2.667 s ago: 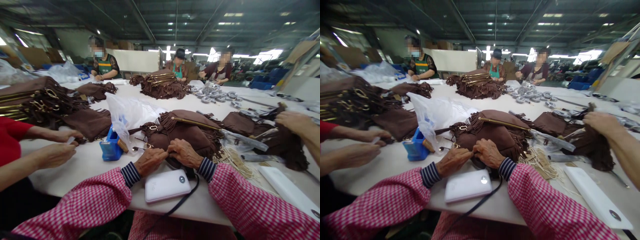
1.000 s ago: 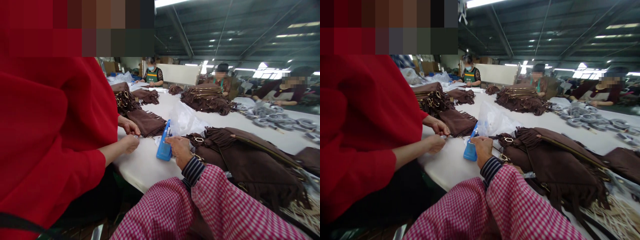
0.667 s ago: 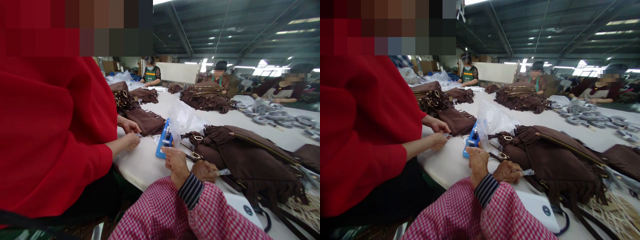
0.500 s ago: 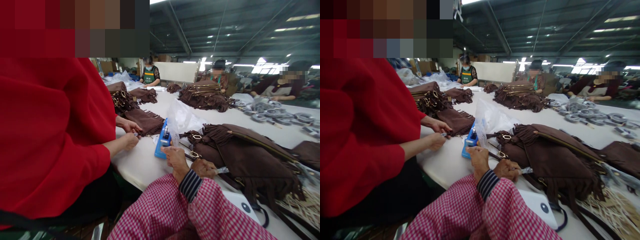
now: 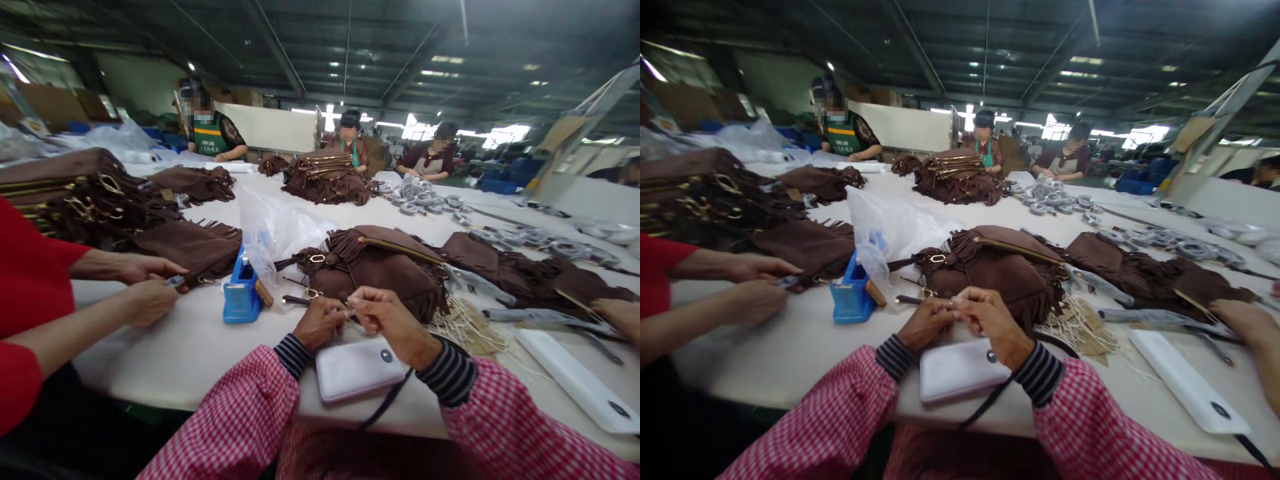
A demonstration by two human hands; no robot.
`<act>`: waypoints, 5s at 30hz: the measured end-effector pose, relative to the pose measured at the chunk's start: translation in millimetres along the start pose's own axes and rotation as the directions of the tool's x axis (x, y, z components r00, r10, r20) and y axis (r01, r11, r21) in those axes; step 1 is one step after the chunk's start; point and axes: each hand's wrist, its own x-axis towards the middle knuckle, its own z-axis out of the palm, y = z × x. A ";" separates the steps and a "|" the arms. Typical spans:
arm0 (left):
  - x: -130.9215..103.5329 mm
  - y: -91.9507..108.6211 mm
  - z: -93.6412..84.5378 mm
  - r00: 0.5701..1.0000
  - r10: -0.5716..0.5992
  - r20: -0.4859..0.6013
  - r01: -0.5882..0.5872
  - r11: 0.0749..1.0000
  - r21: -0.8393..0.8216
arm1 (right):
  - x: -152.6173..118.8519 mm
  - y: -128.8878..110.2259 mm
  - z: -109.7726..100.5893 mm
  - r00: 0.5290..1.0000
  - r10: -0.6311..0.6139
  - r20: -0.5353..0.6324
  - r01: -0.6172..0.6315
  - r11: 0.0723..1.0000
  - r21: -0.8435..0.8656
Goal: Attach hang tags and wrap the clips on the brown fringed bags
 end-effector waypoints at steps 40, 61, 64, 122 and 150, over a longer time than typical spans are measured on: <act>10.5 3.1 -2.1 0.987 -0.147 0.071 0.163 0.905 -0.393 | 23.2 22.4 -43.0 0.939 0.339 0.059 -0.316 0.917 -0.243; -3.3 42.2 21.5 0.866 -0.477 -0.150 0.386 0.828 -0.407 | 9.7 48.8 -24.9 0.925 -0.380 -0.012 0.015 0.067 -0.998; -7.3 43.2 20.3 0.859 -0.499 -0.114 0.408 0.803 -0.435 | 11.0 51.0 -25.6 0.862 -0.492 0.119 0.089 -0.083 -0.993; 2.2 85.5 -15.8 0.987 -0.031 -0.157 -0.015 0.960 -0.278 | 54.8 -48.9 -68.4 0.802 -0.477 0.359 0.494 0.192 -0.848; 11.8 49.3 -4.6 0.990 -0.136 -0.048 0.122 0.965 -0.231 | 74.3 -54.5 -77.5 0.853 -0.463 -0.241 0.414 0.882 -0.226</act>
